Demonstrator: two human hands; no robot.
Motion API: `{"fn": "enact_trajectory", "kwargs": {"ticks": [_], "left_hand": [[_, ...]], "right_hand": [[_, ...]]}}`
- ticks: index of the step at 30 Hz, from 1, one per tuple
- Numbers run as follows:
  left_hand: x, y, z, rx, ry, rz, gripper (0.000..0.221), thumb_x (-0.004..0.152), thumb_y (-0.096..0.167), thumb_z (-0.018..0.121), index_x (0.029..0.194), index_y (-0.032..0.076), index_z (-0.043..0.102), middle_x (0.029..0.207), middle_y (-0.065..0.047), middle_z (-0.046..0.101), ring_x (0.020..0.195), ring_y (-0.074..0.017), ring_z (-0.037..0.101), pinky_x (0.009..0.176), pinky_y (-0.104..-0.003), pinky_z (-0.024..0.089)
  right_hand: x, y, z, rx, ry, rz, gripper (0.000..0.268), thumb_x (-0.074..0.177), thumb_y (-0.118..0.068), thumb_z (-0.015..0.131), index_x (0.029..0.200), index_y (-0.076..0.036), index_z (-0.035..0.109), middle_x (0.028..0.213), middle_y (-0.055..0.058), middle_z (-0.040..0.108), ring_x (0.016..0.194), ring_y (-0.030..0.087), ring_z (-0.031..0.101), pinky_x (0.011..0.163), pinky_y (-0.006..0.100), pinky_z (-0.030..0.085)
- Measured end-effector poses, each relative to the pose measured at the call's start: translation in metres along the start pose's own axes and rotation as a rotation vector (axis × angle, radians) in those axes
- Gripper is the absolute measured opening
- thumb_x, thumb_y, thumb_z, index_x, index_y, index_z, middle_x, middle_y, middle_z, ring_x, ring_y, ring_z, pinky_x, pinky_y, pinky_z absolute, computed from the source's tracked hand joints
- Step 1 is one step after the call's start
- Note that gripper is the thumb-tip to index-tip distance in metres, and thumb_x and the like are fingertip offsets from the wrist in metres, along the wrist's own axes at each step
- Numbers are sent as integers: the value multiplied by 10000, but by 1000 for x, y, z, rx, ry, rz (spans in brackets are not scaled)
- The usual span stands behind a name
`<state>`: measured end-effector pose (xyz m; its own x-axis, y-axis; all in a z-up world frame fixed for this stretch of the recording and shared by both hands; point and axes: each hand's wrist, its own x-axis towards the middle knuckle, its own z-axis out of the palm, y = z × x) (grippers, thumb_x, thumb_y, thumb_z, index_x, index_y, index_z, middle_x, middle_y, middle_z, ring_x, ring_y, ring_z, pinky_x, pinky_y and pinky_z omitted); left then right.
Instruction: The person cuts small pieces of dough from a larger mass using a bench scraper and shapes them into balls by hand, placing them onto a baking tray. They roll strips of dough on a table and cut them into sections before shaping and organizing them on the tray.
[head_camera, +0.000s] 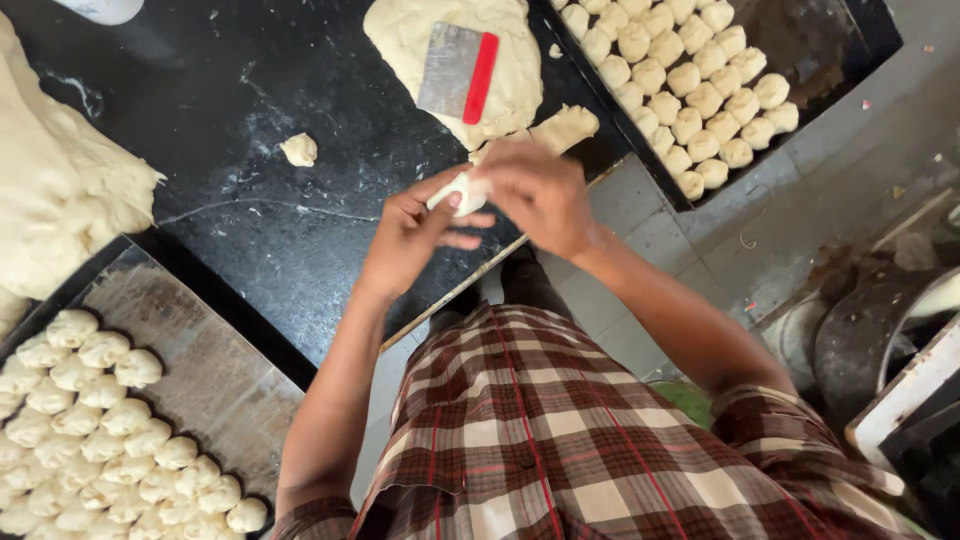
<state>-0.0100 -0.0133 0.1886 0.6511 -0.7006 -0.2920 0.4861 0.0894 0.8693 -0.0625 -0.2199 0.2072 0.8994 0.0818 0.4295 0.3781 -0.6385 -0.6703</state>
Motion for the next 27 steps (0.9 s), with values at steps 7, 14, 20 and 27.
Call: {"fn": "enact_trajectory", "kwargs": {"ticks": [7, 14, 20, 27], "left_hand": [[13, -20, -4, 203, -27, 416, 438, 872, -180, 683, 1203, 96, 606, 1351, -70, 561, 1214, -166, 596, 982, -284, 542], [64, -53, -43, -180, 405, 312, 214, 927, -119, 682, 1119, -30, 651, 1202, -135, 711, 1059, -226, 696, 949, -363, 615], [60, -60, -17, 29, 331, 148, 320, 949, -73, 655, 1249, 27, 598, 1166, -143, 686, 993, -199, 695, 816, -339, 594], [106, -49, 50, 326, 59, 480, 278, 1012, -46, 670, 1248, 26, 544, 1380, -169, 632, 1246, -221, 629, 940, -324, 577]], "right_hand": [[7, 17, 5, 960, -129, 713, 279, 884, -15, 763, 1161, 4, 732, 1121, 57, 734, 1047, 125, 687, 921, 267, 568], [-18, 22, -12, 1022, -257, 530, 138, 923, 52, 803, 955, -10, 684, 992, 81, 662, 897, 140, 644, 854, 305, 599], [-24, 53, -26, 1074, -197, 686, 435, 841, 22, 774, 1210, -187, 679, 1030, 29, 702, 978, 112, 676, 869, 256, 581], [-20, 98, -60, 83, 19, -9, 178, 950, 20, 778, 1114, -48, 768, 1113, 65, 725, 1013, 213, 697, 873, 316, 568]]}}
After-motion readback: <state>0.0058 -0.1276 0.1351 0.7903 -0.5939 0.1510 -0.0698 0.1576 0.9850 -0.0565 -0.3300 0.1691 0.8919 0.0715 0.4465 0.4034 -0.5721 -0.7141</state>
